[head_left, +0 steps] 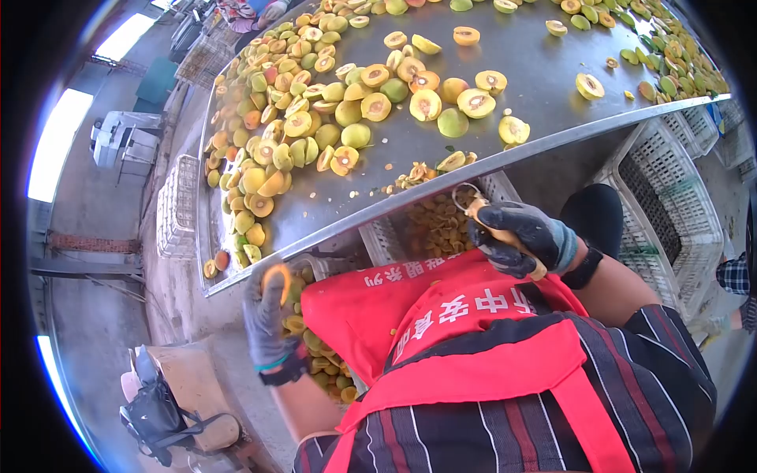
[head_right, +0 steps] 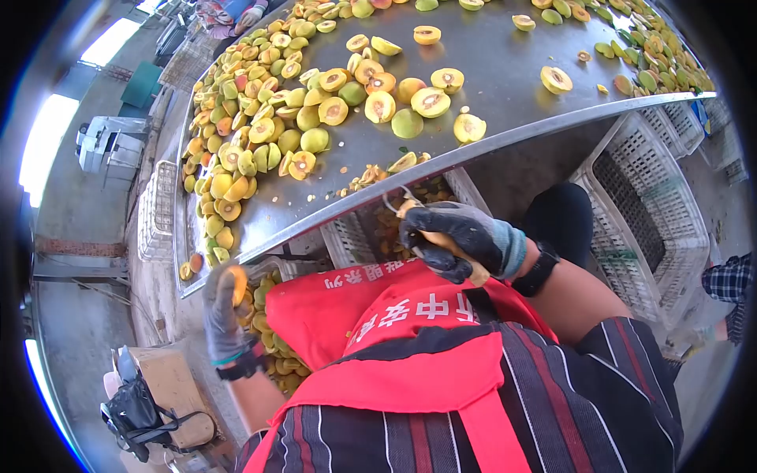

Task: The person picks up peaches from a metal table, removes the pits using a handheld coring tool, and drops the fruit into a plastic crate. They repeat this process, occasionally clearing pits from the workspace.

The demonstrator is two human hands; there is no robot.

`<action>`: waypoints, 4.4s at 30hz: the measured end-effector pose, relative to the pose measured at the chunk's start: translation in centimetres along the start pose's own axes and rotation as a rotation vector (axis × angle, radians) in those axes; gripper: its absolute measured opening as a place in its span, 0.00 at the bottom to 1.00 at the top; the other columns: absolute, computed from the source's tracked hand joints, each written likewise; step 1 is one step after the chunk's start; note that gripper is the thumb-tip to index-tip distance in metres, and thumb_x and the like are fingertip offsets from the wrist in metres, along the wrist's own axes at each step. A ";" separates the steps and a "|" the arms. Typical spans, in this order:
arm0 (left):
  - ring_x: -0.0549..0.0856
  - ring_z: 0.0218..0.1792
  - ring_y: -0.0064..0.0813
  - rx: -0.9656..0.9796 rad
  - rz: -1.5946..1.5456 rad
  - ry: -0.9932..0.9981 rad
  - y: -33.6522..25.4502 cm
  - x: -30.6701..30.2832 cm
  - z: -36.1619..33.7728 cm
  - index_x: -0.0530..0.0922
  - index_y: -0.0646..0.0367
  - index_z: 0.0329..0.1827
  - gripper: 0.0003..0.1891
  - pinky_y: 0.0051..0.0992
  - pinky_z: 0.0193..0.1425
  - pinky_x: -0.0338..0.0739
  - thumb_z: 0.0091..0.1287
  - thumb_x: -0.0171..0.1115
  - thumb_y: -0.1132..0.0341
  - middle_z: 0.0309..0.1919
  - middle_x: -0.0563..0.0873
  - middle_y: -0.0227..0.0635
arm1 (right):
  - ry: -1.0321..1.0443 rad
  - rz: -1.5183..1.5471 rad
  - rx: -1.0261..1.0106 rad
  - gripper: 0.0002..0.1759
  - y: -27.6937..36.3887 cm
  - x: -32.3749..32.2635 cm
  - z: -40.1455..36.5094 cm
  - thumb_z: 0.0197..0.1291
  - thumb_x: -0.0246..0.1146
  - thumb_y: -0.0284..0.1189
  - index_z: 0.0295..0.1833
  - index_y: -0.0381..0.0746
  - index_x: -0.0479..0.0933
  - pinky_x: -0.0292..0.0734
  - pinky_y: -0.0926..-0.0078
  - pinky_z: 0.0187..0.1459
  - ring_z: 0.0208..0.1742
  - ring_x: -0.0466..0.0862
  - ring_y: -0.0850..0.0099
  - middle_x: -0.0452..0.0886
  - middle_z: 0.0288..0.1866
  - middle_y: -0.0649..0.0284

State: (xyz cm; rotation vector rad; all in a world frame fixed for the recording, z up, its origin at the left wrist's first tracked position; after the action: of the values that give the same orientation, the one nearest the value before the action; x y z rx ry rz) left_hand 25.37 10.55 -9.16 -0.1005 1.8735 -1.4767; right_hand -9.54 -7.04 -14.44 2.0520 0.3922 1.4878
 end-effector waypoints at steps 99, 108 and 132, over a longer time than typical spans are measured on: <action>0.80 0.37 0.28 0.109 0.289 -0.130 -1.0 -0.2 1.6 0.78 0.63 0.41 0.16 0.27 0.36 0.75 0.63 0.58 0.56 0.35 0.80 0.38 | -0.277 -1.758 0.136 0.26 0.4 -1.5 3.7 0.61 0.52 0.51 0.39 0.36 0.74 0.73 0.57 0.40 0.37 0.80 0.49 0.80 0.33 0.46; 0.79 0.52 0.40 0.412 0.732 0.064 -1.5 10.3 16.4 0.73 0.59 0.58 0.27 0.33 0.56 0.71 0.55 0.63 0.58 0.50 0.80 0.47 | -0.388 -1.159 0.329 0.33 0.1 0.2 3.6 0.59 0.49 0.61 0.38 0.39 0.76 0.72 0.70 0.28 0.22 0.78 0.67 0.76 0.22 0.57; 0.80 0.26 0.27 -0.088 -1.185 0.515 -1.2 16.7 -0.3 0.68 0.59 0.55 0.18 0.25 0.30 0.76 0.67 0.52 0.59 0.34 0.79 0.37 | -0.339 -0.599 0.002 0.13 -2.5 3.6 4.5 0.67 0.51 0.36 0.51 0.39 0.69 0.72 0.82 0.18 0.20 0.74 0.78 0.74 0.29 0.65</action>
State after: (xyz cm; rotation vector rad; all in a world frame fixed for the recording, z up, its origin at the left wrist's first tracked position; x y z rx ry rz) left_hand 12.64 2.38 -16.28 -1.1246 2.4323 -2.3209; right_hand -3.84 -4.36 -14.18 1.9039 0.7813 0.7708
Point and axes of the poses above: each hand's wrist, its own z-axis towards the middle knuckle, its own x-axis out of the palm, y = z × x, the point moved 2 cm from there along z, towards the middle knuckle
